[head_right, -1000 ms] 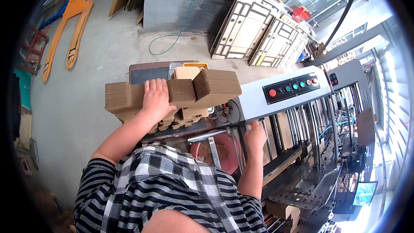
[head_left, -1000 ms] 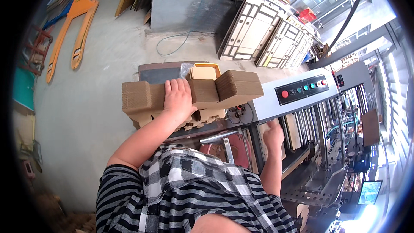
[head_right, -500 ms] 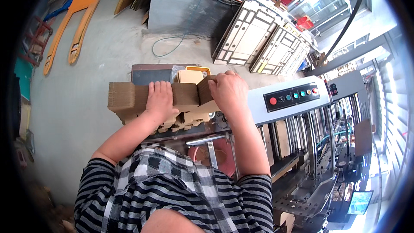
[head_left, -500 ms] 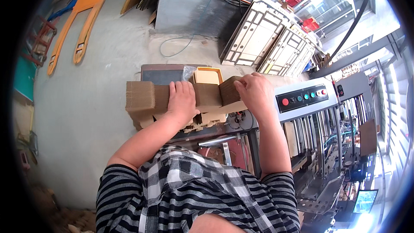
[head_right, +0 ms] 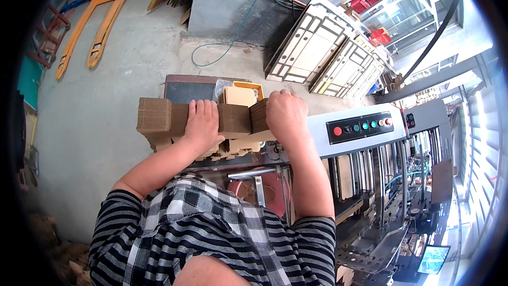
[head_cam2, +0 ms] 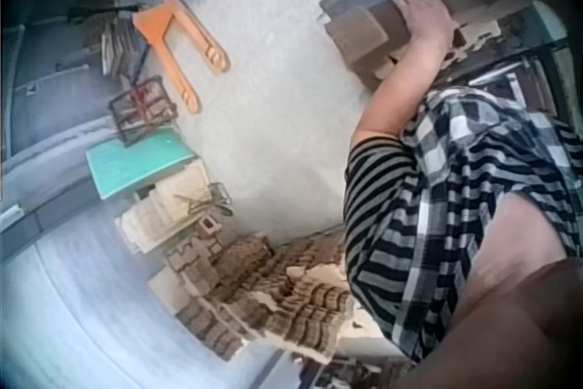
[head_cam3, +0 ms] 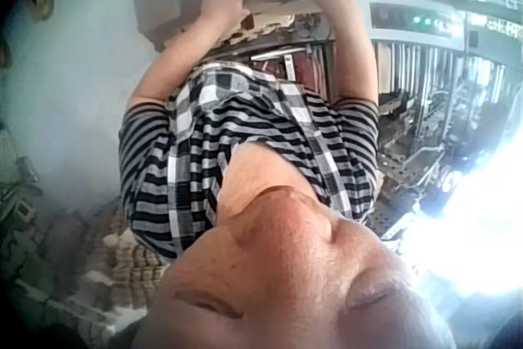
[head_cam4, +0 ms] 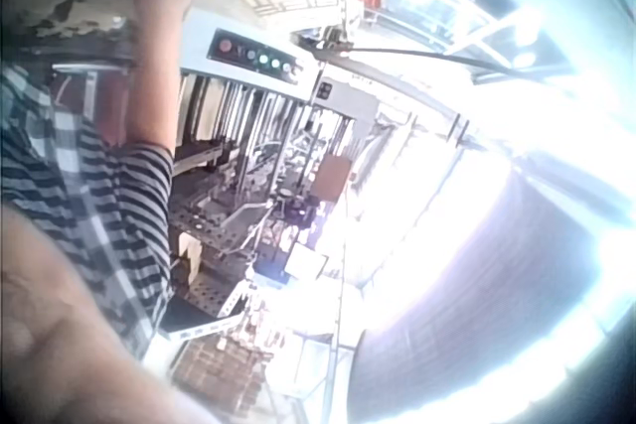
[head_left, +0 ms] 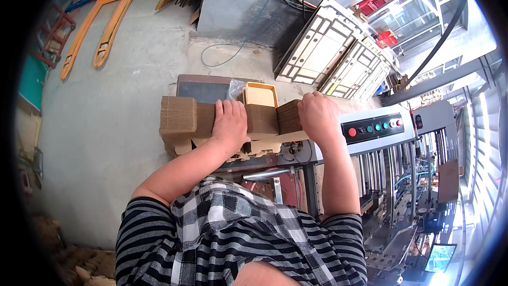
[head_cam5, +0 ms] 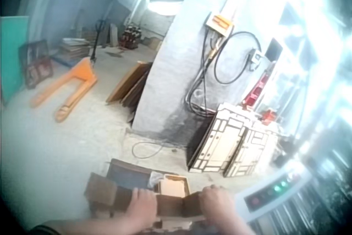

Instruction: The person picks up flat cardboard pieces from a stack, folds them into box shapes, and places them onto a conveyor machine. The person repeatedly handles cardboard pieces, folding and feeding them into the machine.

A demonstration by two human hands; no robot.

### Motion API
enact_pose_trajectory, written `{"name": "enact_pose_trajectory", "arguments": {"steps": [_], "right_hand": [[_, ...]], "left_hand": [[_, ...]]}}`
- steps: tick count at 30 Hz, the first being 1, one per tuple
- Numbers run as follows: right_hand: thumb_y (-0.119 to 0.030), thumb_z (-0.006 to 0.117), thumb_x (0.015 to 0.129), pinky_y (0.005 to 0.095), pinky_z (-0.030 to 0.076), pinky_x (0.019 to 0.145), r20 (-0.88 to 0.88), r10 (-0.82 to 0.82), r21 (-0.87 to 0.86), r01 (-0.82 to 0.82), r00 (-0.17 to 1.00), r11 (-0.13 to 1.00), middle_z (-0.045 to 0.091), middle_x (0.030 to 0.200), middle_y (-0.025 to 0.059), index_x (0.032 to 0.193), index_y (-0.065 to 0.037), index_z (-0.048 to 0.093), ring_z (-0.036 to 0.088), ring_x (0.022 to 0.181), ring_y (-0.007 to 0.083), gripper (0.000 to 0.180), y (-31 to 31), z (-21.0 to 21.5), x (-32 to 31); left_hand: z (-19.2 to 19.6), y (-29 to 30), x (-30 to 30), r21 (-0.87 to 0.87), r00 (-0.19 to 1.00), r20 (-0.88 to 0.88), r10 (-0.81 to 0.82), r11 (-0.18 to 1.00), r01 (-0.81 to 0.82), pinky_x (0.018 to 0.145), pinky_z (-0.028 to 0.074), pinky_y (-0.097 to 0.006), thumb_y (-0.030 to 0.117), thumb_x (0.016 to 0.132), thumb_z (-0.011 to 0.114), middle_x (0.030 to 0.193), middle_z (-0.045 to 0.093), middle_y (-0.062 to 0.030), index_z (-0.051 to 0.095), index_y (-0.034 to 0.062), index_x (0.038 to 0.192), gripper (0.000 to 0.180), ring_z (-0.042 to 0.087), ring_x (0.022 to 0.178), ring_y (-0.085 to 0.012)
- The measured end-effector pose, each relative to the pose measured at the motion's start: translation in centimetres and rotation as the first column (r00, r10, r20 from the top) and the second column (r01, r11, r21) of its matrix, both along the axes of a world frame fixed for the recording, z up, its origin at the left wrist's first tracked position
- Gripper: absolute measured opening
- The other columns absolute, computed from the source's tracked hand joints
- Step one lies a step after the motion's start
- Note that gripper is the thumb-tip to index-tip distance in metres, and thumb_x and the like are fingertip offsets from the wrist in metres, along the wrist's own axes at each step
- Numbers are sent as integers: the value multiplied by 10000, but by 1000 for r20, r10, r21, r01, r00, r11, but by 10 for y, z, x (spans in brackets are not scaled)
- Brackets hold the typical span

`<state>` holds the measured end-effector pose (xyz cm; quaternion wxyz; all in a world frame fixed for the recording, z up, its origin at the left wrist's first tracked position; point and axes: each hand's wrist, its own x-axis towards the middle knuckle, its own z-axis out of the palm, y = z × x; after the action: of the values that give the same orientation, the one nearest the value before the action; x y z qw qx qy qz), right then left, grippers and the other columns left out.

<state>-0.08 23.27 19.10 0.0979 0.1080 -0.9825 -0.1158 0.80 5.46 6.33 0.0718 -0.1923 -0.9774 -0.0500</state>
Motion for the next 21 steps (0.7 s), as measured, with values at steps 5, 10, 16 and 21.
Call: {"name": "enact_pose_trajectory", "arguments": {"steps": [5,10,16,21], "right_hand": [[-148,580,793,414,477,678,-32,50,-282,-57,998,958,599,795,146,762,-29,586,587,753,334,123,28,1,5],[-168,611,788,432,462,667,-45,28,-513,-47,999,857,594,776,149,770,-36,616,579,744,346,134,39,5,15],[-210,606,789,418,475,668,54,10,-300,7,998,954,607,784,132,756,-40,633,595,744,315,175,12,6,7],[-193,544,802,411,481,676,96,-15,-74,22,995,997,609,789,139,738,-36,625,600,745,315,188,4,10,-1]], "left_hand": [[1,0,0,-9,1000,20,15,1000,-14,1015,252,-451,520,620,721,1046,441,-137,395,-83,1199,897,400,1029,-272],[0,1,-1,-9,999,25,21,1000,-21,1018,251,-448,519,619,722,1052,440,-135,390,-83,1207,904,399,1034,-268],[-2,1,-1,-9,1000,24,15,1000,-14,1019,244,-457,521,622,718,1059,437,-135,385,-88,1216,914,397,1037,-271],[0,1,1,-3,1000,18,18,1000,-18,1014,248,-458,518,622,720,1052,438,-139,393,-86,1206,902,398,1035,-277]]}}
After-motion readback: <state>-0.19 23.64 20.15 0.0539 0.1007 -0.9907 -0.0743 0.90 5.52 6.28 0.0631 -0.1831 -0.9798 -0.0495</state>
